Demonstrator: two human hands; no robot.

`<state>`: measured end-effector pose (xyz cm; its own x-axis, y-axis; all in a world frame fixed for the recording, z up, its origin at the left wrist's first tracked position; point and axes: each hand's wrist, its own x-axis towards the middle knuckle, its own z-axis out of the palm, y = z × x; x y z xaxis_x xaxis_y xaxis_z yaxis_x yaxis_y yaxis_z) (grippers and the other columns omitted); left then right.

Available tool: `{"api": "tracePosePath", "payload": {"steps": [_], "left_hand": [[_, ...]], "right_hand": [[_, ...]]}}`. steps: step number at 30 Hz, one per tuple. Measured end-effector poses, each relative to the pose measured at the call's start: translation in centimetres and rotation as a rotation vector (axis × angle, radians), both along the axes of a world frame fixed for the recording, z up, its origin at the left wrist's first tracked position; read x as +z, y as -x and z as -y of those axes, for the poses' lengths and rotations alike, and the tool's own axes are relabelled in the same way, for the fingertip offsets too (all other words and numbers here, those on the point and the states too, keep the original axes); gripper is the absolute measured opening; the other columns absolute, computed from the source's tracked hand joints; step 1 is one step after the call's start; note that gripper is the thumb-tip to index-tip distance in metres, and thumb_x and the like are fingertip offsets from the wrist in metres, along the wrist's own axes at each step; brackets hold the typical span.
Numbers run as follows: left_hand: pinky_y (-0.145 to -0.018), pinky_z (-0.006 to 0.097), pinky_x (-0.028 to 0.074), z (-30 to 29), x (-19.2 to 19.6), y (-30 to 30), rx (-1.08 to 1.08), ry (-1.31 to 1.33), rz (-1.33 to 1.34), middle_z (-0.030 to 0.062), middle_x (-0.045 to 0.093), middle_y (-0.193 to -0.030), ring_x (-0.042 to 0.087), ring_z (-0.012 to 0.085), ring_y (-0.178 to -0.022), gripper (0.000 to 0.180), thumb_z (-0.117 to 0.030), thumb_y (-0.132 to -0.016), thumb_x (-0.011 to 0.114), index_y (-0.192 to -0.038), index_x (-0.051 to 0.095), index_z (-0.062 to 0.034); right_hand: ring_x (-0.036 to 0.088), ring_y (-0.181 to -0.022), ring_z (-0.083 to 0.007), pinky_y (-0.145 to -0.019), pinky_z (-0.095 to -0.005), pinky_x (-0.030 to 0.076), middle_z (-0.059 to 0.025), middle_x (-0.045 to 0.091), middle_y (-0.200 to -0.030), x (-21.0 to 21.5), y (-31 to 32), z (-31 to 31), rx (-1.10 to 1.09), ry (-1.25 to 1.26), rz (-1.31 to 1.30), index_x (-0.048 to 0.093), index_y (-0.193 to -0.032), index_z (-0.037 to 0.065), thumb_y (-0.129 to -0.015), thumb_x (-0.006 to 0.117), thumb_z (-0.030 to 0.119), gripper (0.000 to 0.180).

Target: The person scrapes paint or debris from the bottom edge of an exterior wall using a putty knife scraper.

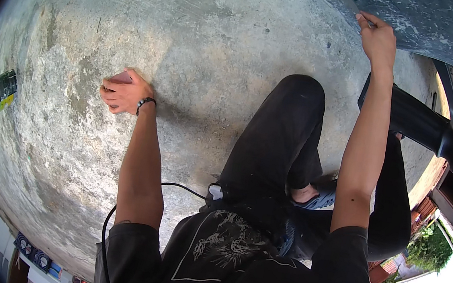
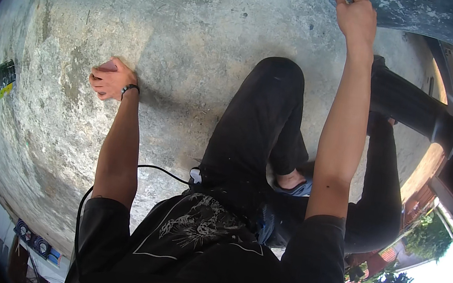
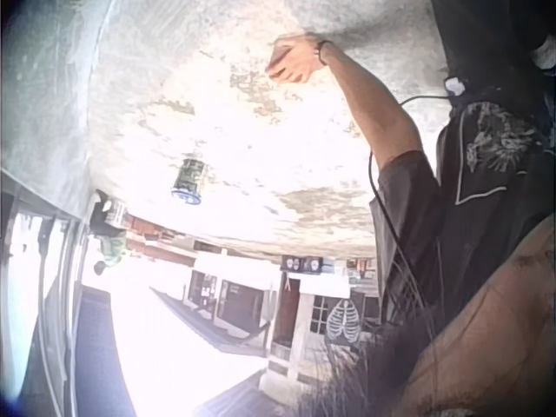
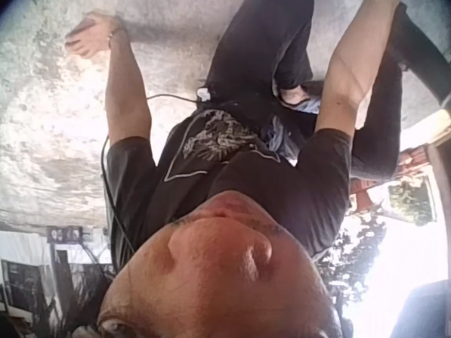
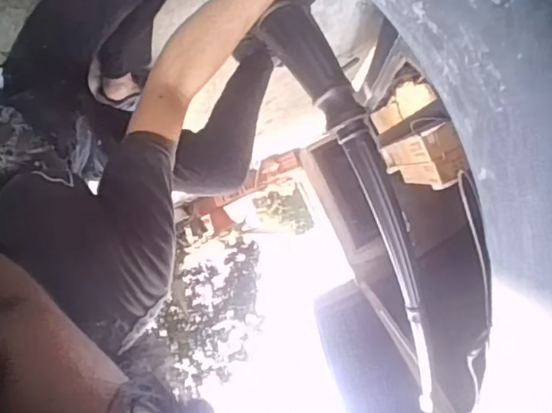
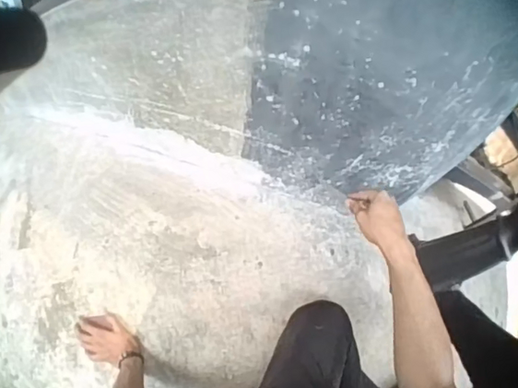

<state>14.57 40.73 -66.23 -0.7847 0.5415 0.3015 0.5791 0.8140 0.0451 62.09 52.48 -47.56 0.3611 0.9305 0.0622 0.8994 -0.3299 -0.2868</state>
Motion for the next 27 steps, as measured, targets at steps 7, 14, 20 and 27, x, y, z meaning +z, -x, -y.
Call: {"api": "tracePosePath", "payload": {"steps": [7, 14, 20, 27], "left_hand": [[-0.102, 0.052, 0.028, 0.0, -0.1, 0.0, 0.01, 0.038, -0.015, 0.0132, 0.037, -0.139, 0.034, 0.029, -0.13, 0.07, -0.06, -0.088, 0.044, -0.137, 0.036, -0.0095], [-0.102, 0.052, 0.028, -0.2, 0.0, 0.0, 0.008, 0.014, -0.009, 0.014, 0.037, -0.139, 0.035, 0.0288, -0.129, 0.07, -0.059, -0.089, 0.043, -0.137, 0.035, -0.0087], [-0.101, 0.052, 0.028, -0.2, -0.2, 0.0, 0.013, 0.019, -0.018, 0.0146, 0.037, -0.138, 0.035, 0.0287, -0.129, 0.071, -0.059, -0.089, 0.044, -0.137, 0.036, -0.0084], [-0.1, 0.052, 0.028, 0.1, -0.2, 0.1, 0.017, 0.037, -0.03, 0.0131, 0.037, -0.138, 0.034, 0.0285, -0.13, 0.071, -0.06, -0.088, 0.044, -0.137, 0.036, -0.0096]], "right_hand": [[0.066, -0.076, -0.0242, -0.075, -0.0346, 0.05, -0.0096, 0.069, -0.078, 0.1, -0.3, -0.3, -0.044, 0.056, -0.082, 0.073, -0.109, 0.016, -0.085, 0.067, 0.041, 0.035], [0.067, -0.077, -0.0237, -0.075, -0.0349, 0.05, -0.0092, 0.069, -0.078, 0.1, 0.3, -0.1, -0.066, 0.007, -0.025, 0.073, -0.109, 0.017, -0.085, 0.067, 0.04, 0.034], [0.068, -0.079, -0.0234, -0.077, -0.0345, 0.051, -0.0091, 0.071, -0.081, -0.8, -0.2, -0.1, -0.033, -0.007, -0.034, 0.073, -0.109, 0.017, -0.085, 0.068, 0.04, 0.034], [0.069, -0.084, -0.0257, -0.079, -0.035, 0.051, -0.0117, 0.072, -0.087, -0.2, 0.3, 0.2, -0.073, 0.056, -0.051, 0.073, -0.109, 0.016, -0.085, 0.068, 0.039, 0.034]]}}
